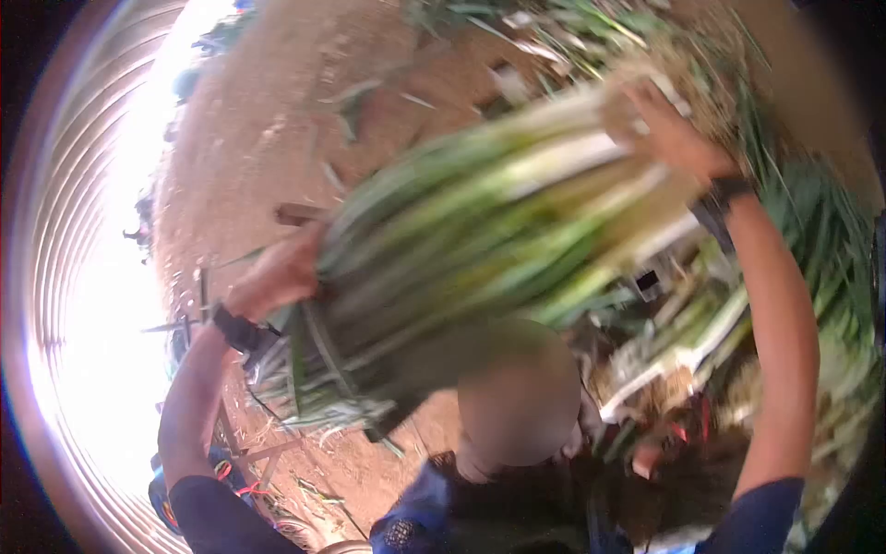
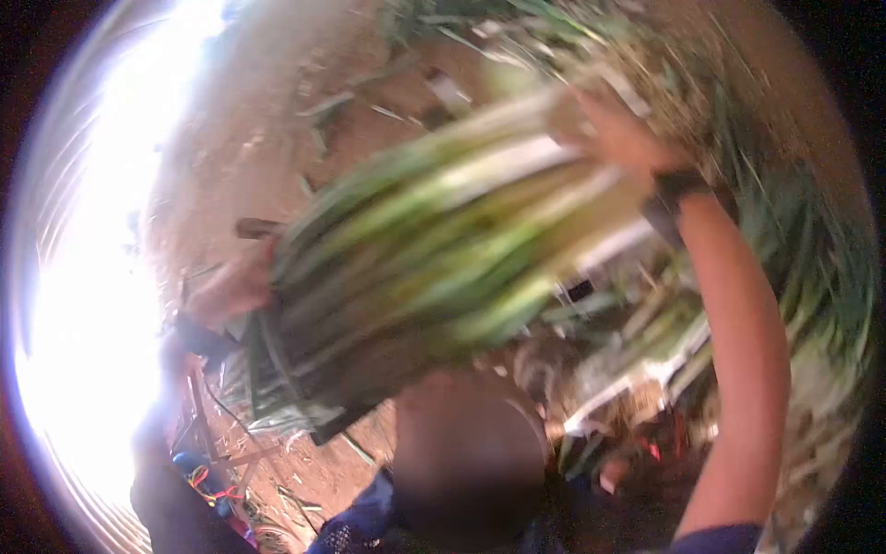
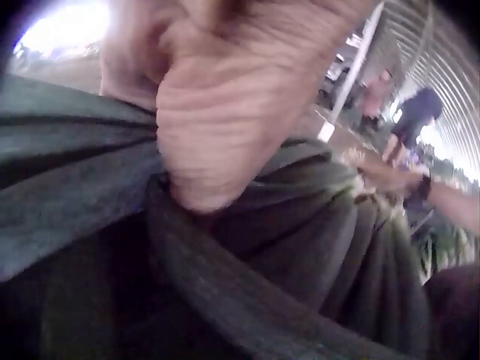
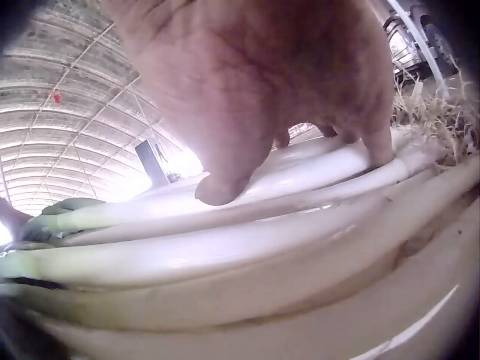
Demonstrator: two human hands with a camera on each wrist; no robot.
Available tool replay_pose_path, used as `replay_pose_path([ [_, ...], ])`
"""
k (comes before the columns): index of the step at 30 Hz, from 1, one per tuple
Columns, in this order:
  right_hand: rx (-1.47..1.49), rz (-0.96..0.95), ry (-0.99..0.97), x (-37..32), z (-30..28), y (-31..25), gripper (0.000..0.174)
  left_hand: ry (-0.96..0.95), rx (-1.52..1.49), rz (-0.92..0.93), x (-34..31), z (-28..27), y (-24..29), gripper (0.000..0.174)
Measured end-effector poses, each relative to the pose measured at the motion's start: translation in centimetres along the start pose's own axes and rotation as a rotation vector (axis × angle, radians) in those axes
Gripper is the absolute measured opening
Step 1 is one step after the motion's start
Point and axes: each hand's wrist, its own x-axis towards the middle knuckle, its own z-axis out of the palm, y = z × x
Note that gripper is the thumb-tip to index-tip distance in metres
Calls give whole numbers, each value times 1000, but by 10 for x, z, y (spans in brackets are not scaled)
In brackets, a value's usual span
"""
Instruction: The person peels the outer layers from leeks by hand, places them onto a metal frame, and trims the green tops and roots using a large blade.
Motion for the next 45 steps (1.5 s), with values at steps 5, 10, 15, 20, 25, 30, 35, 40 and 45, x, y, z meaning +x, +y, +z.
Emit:
replay_pose_path([
  [5, -202, -16, 211, -24, -1, -27, 73, 307, 16, 205, 8, 43, -19, 80],
  [10, 376, 159, 281, -107, -99, -101, 56, 432, 93, 216, 5, 56, -28, 77],
  [15, 405, 328, 469, -223, -50, 37, 44, 457, 136, 190, -18, 66, -31, 73],
  [20, 17, 1226, 411, -369, 149, 118, 74, 527, 226, 132, -69, 60, -16, 70],
  [25, 279, 1407, 294, -400, 214, 103, 73, 679, 282, 154, -131, 42, 30, 66],
  [30, 1083, 1183, 434, -431, 165, 96, 54, 757, 196, 293, -183, 53, 102, 62],
  [35, 1042, 518, 572, -480, 181, 117, 43, 561, -49, 494, -213, 108, 175, 59],
  [40, 595, 689, 578, -486, 269, 131, 33, 281, -274, 525, -206, 139, 225, 58],
  [45, 190, 1142, 552, -445, 460, 56, 49, 297, -499, 709, -188, 158, 262, 46],
])
